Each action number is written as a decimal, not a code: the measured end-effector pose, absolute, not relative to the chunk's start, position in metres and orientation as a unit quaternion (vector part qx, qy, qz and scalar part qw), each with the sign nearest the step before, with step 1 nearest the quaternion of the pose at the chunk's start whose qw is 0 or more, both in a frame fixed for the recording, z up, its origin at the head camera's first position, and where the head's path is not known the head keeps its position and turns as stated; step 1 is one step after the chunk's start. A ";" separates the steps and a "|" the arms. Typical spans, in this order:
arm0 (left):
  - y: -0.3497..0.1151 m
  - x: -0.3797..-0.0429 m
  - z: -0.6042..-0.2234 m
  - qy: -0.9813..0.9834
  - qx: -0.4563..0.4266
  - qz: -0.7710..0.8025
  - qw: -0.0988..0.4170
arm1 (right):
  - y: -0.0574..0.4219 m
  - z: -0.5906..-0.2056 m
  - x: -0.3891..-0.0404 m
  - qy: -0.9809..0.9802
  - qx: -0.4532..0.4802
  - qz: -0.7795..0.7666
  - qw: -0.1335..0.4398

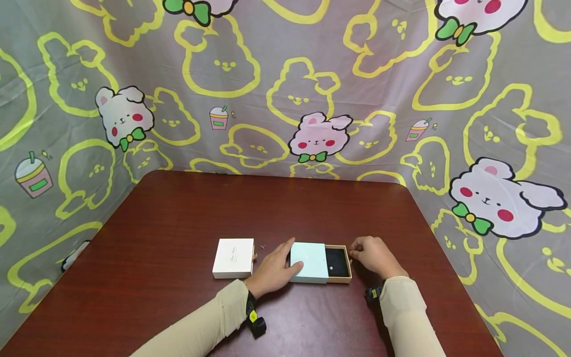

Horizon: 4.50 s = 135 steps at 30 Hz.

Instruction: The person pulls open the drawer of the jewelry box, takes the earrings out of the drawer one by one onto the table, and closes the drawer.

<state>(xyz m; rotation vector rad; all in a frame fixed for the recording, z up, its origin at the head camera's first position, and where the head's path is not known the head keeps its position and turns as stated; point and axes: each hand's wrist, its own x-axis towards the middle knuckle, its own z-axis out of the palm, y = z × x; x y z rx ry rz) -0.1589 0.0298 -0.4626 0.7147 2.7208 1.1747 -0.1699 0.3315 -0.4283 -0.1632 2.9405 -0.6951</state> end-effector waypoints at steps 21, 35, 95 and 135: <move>0.029 -0.159 -0.463 0.892 0.239 0.382 0.042 | 0.338 -0.435 -0.174 0.974 -0.055 -0.217 0.043; 0.030 -0.158 -0.462 0.892 0.236 0.383 0.044 | 0.339 -0.435 -0.175 0.972 -0.035 -0.224 0.060; 0.029 -0.162 -0.465 0.892 0.237 0.382 0.042 | 0.336 -0.437 -0.178 0.969 -0.019 -0.236 0.070; 0.031 -0.162 -0.468 0.893 0.238 0.381 0.027 | 0.346 -0.442 -0.175 0.962 -0.037 -0.263 0.064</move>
